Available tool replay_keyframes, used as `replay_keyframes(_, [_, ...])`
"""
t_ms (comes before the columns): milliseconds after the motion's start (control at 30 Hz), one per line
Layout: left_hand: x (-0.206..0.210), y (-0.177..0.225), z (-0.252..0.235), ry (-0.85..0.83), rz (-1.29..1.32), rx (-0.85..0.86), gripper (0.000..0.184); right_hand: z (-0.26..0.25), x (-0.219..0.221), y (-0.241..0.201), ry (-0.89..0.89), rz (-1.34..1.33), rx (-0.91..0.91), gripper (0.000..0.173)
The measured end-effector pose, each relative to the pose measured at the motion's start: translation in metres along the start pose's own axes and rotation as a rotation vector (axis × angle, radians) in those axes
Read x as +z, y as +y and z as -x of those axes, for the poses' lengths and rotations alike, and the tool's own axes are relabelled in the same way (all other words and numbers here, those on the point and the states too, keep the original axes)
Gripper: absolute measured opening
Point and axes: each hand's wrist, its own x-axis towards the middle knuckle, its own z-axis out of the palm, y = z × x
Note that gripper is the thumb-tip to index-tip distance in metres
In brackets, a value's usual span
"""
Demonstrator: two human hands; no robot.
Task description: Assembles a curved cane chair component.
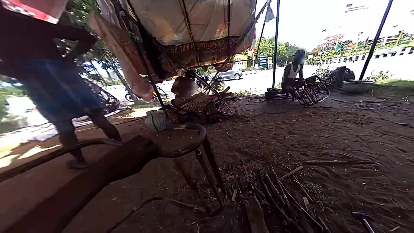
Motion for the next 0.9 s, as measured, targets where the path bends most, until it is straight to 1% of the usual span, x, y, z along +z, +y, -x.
replay_keyframes(33, [-0.019,0.007,-0.008,0.015,-0.017,0.068,0.024,0.003,-0.015,-0.011,-0.02,-0.195,-0.071,0.062])
replay_keyframes(67, [-0.034,0.015,-0.017,0.05,-0.03,0.125,0.029,0.005,-0.028,-0.024,-0.037,-0.365,-0.156,0.051])
replay_keyframes(100, [-0.046,0.024,-0.025,0.071,-0.021,0.155,0.035,0.009,-0.041,-0.038,-0.05,-0.479,-0.256,0.047])
replay_keyframes(133, [-0.055,0.035,-0.033,0.057,0.007,0.152,0.039,0.017,-0.052,-0.053,-0.035,-0.516,-0.361,0.056])
replay_keyframes(167, [-0.063,0.049,-0.043,-0.001,0.054,0.106,0.041,0.031,-0.062,-0.067,0.012,-0.517,-0.441,0.061])
replay_keyframes(200, [-0.067,0.066,-0.053,-0.059,0.109,0.029,0.036,0.046,-0.073,-0.079,0.042,-0.522,-0.49,0.059])
replay_keyframes(267, [-0.073,0.107,-0.074,-0.046,0.218,-0.017,0.03,0.078,-0.094,-0.101,0.127,-0.378,-0.546,0.052])
replay_keyframes(300, [-0.075,0.125,-0.084,-0.022,0.258,-0.021,0.031,0.093,-0.102,-0.112,0.213,-0.226,-0.54,0.053])
replay_keyframes(367, [-0.074,0.156,-0.104,-0.001,0.322,-0.031,0.036,0.117,-0.112,-0.129,0.407,0.104,-0.52,0.043])
replay_keyframes(400, [-0.07,0.169,-0.115,0.014,0.328,-0.014,0.037,0.127,-0.118,-0.135,0.473,0.256,-0.517,0.038])
replay_keyframes(467, [-0.062,0.192,-0.137,0.047,0.338,0.034,0.039,0.139,-0.128,-0.14,0.545,0.52,-0.585,0.035])
replay_keyframes(500, [-0.056,0.204,-0.146,0.065,0.346,0.062,0.038,0.143,-0.131,-0.14,0.538,0.589,-0.631,0.035])
replay_keyframes(533, [-0.048,0.216,-0.153,0.074,0.354,0.091,0.039,0.147,-0.133,-0.14,0.506,0.606,-0.664,0.035])
replay_keyframes(600, [-0.037,0.236,-0.168,0.075,0.362,0.139,0.039,0.15,-0.128,-0.139,0.482,0.542,-0.7,0.034])
replay_keyframes(667, [-0.035,0.25,-0.183,0.072,0.341,0.163,0.041,0.155,-0.116,-0.139,0.492,0.435,-0.737,0.036])
replay_keyframes(700, [-0.037,0.254,-0.19,0.074,0.324,0.171,0.041,0.157,-0.109,-0.14,0.468,0.373,-0.78,0.037])
replay_keyframes(800, [-0.039,0.261,-0.204,0.053,0.336,0.174,0.042,0.155,-0.078,-0.146,0.338,0.232,-0.869,0.032])
replay_keyframes(867, [-0.028,0.266,-0.207,0.045,0.368,0.188,0.043,0.141,-0.053,-0.145,0.258,0.165,-0.904,0.029])
replay_keyframes(900, [-0.023,0.266,-0.207,0.049,0.379,0.192,0.041,0.13,-0.04,-0.144,0.246,0.165,-0.922,0.027])
